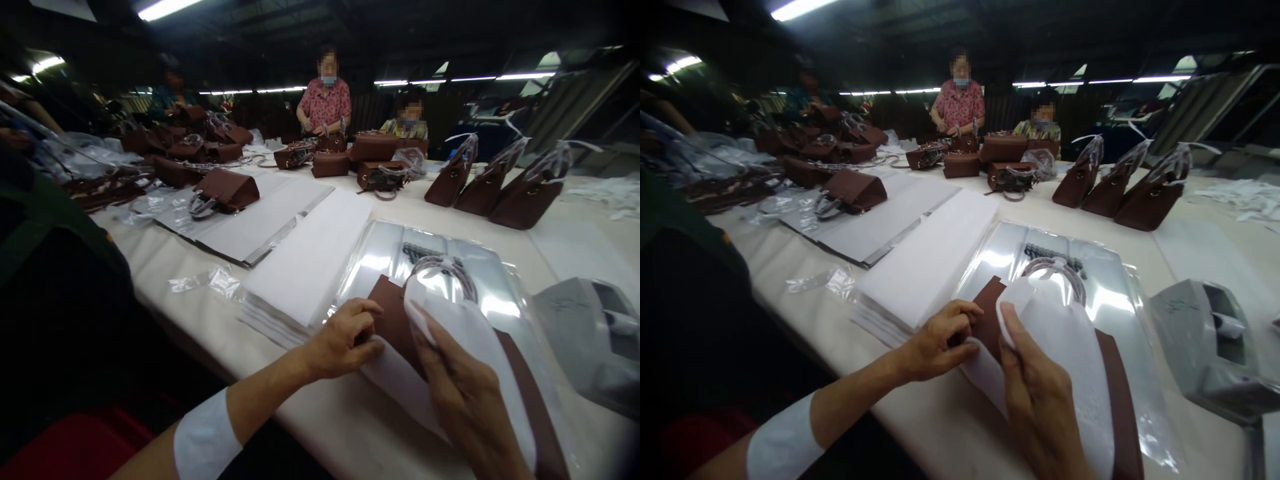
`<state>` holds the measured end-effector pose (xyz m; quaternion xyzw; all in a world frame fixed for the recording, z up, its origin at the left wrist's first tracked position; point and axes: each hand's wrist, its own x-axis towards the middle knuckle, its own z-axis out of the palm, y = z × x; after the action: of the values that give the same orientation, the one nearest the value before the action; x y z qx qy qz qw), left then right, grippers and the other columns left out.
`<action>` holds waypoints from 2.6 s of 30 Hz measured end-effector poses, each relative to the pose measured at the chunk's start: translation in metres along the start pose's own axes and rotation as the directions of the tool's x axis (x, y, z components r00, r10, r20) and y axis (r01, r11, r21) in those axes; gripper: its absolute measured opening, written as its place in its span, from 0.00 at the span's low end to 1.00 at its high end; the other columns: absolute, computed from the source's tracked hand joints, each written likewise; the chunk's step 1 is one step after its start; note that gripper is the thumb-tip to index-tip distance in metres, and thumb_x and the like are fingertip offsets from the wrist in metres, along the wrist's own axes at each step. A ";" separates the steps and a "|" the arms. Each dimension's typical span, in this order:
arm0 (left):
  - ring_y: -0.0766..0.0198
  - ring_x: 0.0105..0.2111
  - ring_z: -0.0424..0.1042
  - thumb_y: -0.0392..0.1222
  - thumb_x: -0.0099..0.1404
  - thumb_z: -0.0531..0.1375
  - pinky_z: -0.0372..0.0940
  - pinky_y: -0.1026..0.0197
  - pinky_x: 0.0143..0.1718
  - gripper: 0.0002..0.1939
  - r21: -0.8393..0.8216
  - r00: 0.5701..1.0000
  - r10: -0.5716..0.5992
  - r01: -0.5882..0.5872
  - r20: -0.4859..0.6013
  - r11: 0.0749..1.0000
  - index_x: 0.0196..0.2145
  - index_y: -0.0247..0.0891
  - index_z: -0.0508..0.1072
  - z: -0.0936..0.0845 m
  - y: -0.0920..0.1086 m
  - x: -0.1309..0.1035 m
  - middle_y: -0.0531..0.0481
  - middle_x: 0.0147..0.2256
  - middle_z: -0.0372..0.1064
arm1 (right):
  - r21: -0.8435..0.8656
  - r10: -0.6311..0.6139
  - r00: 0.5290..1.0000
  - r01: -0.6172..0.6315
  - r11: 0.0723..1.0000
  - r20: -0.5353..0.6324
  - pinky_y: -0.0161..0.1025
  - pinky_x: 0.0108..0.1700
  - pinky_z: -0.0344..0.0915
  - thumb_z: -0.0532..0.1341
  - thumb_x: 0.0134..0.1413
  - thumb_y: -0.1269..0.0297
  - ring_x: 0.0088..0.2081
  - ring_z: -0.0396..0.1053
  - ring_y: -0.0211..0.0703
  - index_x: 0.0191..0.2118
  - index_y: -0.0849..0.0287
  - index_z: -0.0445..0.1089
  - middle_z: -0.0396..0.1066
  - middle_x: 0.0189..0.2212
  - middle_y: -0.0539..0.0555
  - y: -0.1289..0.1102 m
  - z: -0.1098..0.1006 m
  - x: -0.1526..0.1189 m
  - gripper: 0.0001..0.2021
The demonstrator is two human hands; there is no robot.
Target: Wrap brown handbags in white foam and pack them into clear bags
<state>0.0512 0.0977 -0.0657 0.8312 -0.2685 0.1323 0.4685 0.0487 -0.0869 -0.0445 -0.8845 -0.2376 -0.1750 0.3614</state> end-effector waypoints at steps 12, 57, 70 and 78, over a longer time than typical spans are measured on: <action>0.56 0.60 0.45 0.38 0.59 0.57 0.49 0.58 0.58 0.06 -0.247 0.963 -0.266 0.267 0.038 0.931 0.30 0.34 0.63 0.015 -0.018 -0.008 0.43 0.61 0.38 | -0.212 -0.677 0.711 0.703 0.679 0.192 0.49 0.46 0.66 0.45 0.51 0.84 0.53 0.58 0.59 0.50 0.75 0.61 0.62 0.50 0.67 0.011 0.021 -0.016 0.20; 0.52 0.59 0.46 0.46 0.62 0.55 0.40 0.37 0.58 0.18 0.340 0.971 -0.082 0.000 0.226 0.940 0.49 0.43 0.62 0.044 0.015 -0.012 0.46 0.58 0.51 | -0.264 -0.580 0.782 0.623 0.736 0.227 0.57 0.57 0.53 0.57 0.55 0.72 0.57 0.51 0.53 0.51 0.67 0.61 0.59 0.53 0.61 0.067 -0.082 -0.043 0.17; 0.55 0.61 0.41 0.46 0.60 0.57 0.48 0.53 0.59 0.24 0.207 0.908 0.311 -0.373 0.281 0.904 0.51 0.38 0.56 0.044 -0.010 -0.004 0.41 0.57 0.52 | -0.014 -0.450 0.783 0.504 0.863 0.429 0.33 0.52 0.62 0.49 0.60 0.72 0.51 0.61 0.36 0.48 0.60 0.64 0.66 0.46 0.55 0.085 -0.106 0.012 0.13; 0.63 0.58 0.51 0.39 0.67 0.49 0.55 0.60 0.56 0.10 0.134 0.965 0.210 -0.232 0.160 0.964 0.46 0.43 0.59 0.057 -0.032 -0.007 0.48 0.53 0.60 | 0.132 -0.597 0.521 0.676 0.725 0.610 0.43 0.57 0.53 0.51 0.51 0.80 0.56 0.54 0.38 0.52 0.56 0.62 0.62 0.51 0.52 0.128 -0.071 0.088 0.23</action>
<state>0.0615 0.0648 -0.1216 0.8365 -0.3820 0.1431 0.3658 0.1810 -0.1922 -0.0254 -0.7614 -0.6371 -0.0116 0.1193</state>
